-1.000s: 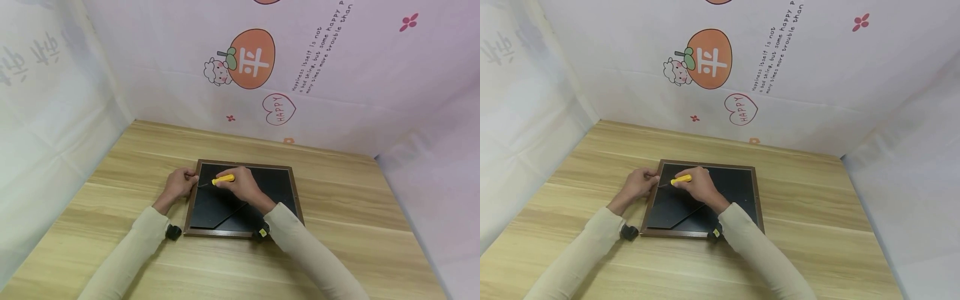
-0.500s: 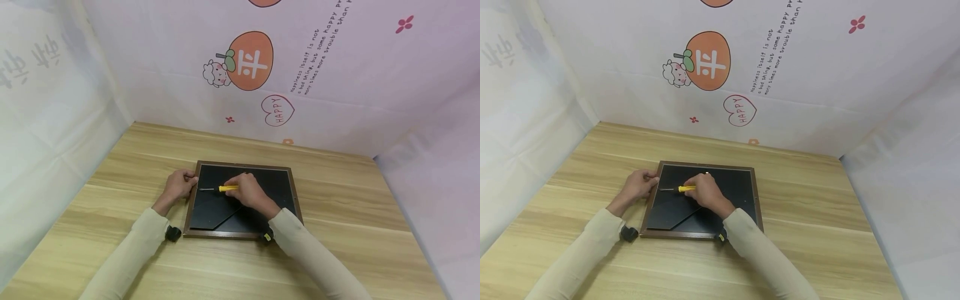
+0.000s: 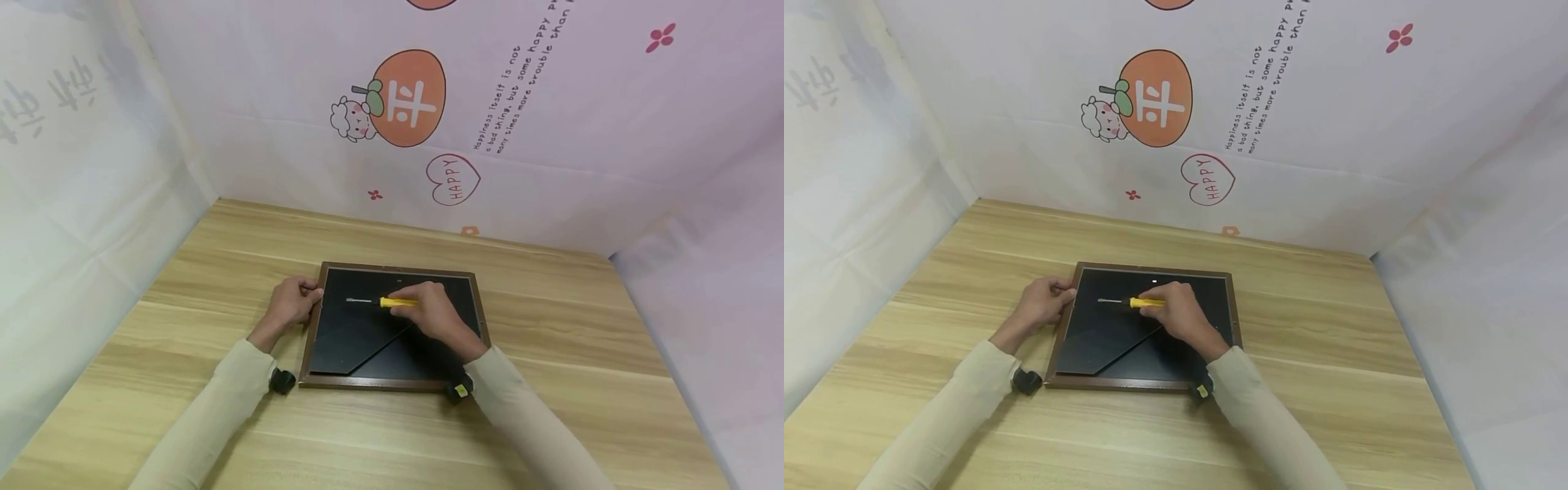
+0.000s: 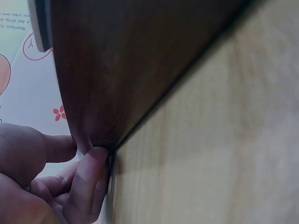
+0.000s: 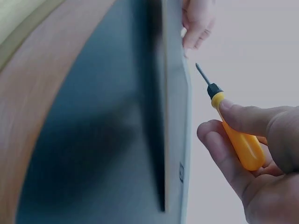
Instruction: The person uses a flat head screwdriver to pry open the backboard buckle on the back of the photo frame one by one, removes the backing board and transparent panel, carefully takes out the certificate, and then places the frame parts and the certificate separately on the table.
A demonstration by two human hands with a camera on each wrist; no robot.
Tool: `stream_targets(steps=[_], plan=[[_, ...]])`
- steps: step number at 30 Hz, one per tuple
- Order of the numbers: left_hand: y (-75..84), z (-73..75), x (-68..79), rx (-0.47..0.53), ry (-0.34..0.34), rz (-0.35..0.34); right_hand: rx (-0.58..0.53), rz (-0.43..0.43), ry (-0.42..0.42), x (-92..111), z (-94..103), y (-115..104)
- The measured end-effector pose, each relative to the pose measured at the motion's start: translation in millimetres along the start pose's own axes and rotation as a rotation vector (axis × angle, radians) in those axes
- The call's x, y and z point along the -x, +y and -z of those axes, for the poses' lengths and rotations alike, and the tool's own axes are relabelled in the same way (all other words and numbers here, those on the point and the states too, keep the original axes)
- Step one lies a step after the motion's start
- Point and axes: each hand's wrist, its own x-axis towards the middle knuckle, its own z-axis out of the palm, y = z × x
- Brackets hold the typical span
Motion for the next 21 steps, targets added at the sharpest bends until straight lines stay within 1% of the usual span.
stream_targets(steps=[4, 8, 10, 14, 16, 21], plan=[[-1.5, 0.1, 0.1, 0.001, -0.001, -0.01, 0.012, -0.001, 0.063, 10, 15.1, 10], [-2.6, -0.5, -0.6, 0.0, -0.001, -0.015, -0.002, -0.01, 0.126, 22, 32.5, 24], [-2.8, -0.6, -1.1, -0.002, -0.002, -0.013, -0.023, -0.037, 0.146, 30, 40.9, 32], [-3.2, -0.4, -2.0, -0.001, -0.005, -0.004, -0.068, -0.123, 0.179, 46, 54.4, 51], [-3.5, -0.1, -2.0, -0.001, -0.006, -0.003, -0.074, -0.151, 0.196, 54, 58.7, 61], [-3.1, 0.9, -0.8, -0.005, -0.007, -0.011, -0.044, -0.201, 0.254, 71, 64.9, 87]])
